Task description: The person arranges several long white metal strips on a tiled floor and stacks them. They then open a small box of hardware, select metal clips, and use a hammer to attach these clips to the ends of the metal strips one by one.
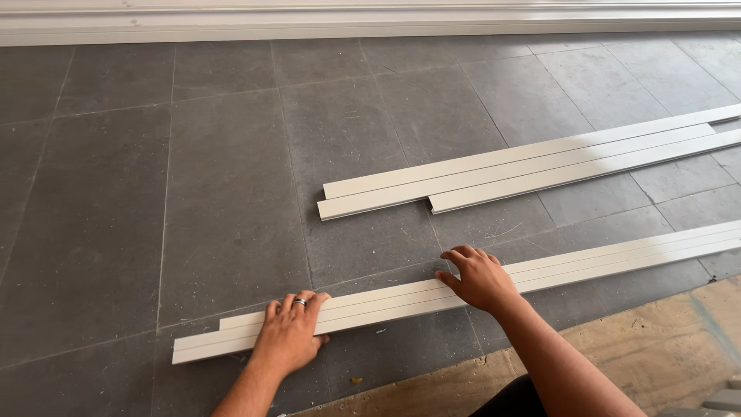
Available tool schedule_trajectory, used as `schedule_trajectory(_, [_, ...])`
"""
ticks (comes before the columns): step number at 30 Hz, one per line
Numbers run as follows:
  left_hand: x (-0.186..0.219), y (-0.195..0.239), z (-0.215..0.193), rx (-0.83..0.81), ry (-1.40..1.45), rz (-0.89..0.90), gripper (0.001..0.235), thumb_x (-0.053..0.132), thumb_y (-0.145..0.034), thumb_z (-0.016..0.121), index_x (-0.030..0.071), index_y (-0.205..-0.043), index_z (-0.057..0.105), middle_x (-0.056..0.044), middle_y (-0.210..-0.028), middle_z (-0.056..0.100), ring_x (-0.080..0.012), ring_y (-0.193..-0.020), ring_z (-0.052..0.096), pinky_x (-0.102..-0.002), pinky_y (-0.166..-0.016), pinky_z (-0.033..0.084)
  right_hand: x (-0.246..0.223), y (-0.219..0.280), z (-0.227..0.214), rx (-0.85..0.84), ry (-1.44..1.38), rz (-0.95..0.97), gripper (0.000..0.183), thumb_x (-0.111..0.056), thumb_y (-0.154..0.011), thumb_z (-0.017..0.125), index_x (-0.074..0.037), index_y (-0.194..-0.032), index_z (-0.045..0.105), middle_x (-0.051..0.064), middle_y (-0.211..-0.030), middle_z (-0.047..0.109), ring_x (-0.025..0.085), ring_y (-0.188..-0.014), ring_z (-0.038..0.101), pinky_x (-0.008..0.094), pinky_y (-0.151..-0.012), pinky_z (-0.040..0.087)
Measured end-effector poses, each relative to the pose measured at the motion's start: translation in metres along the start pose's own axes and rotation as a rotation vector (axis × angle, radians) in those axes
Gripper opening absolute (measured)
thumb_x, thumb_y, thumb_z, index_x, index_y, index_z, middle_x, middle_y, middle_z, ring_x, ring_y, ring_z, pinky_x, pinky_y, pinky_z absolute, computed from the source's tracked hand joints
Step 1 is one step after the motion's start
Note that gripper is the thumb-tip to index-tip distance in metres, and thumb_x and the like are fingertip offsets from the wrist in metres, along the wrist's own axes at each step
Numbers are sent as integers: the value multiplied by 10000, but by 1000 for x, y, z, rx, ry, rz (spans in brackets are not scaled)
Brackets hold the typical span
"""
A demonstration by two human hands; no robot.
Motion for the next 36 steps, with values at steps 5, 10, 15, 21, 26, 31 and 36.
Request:
schedule_trajectory(5, [-18,10,-17,-48,116,-82,901,499,-820,807,333,-1521,266,-31,-1583,340,-257,-1504,270,-508,-1265,146,-8,0,-3,10,-114,12,583,-607,-941,548,-223,-1378,581,53,-1471,536,277,-1356,517,484,-1137,420])
schedule_trajectory(10, [51,42,-133,419,693,250,1033,617,-742,785,204,-1550,292,-137,-1604,385,-335,-1413,459,-586,-1166,325,-17,-1,-10,92,-188,42,578,-583,-936,566,-211,-1378,584,74,-1477,531,307,-1351,511,475,-1104,455])
schedule_trajectory(15, [151,153,-272,483,1385,838,1162,771,-780,688,102,-1616,236,-199,-1637,445,-341,-1385,616,-577,-1209,487,-5,-8,12,88,-117,28,605,-561,-985,578,-135,-1414,545,138,-1480,512,335,-1324,518,477,-1086,465])
schedule_trajectory(21, [178,196,-334,481,1322,985,1103,698,-787,717,122,-1606,255,-173,-1626,457,-333,-1387,597,-567,-1196,473,14,-9,16,260,-244,76,525,-519,-945,609,-202,-1364,598,75,-1457,560,305,-1355,523,465,-1102,453])
schedule_trajectory(26, [182,178,-313,459,1263,992,1058,638,-793,741,138,-1598,270,-150,-1617,468,-326,-1388,581,-559,-1185,460,14,-14,14,214,-227,67,518,-515,-946,608,-199,-1357,611,105,-1459,546,335,-1341,513,474,-1094,447])
schedule_trajectory(31, [203,180,-302,372,1238,956,1017,577,-799,765,155,-1590,286,-128,-1607,479,-319,-1390,565,-551,-1174,448,8,-1,-3,215,-290,19,516,-514,-982,597,-166,-1363,611,128,-1464,549,365,-1350,511,487,-1098,452])
schedule_trajectory(36, [231,177,-311,341,1144,951,981,517,-804,790,171,-1582,301,-106,-1598,489,-313,-1392,549,-543,-1163,436,2,1,-15,190,-291,79,511,-515,-961,605,-181,-1348,604,91,-1447,549,351,-1369,489,508,-1061,448])
Point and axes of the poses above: each hand's wrist, its own y-axis away from the middle knuckle, its own z-axis out of the palm, x = y × z, the point moved 9 cm from there along -y, towards the middle knuckle
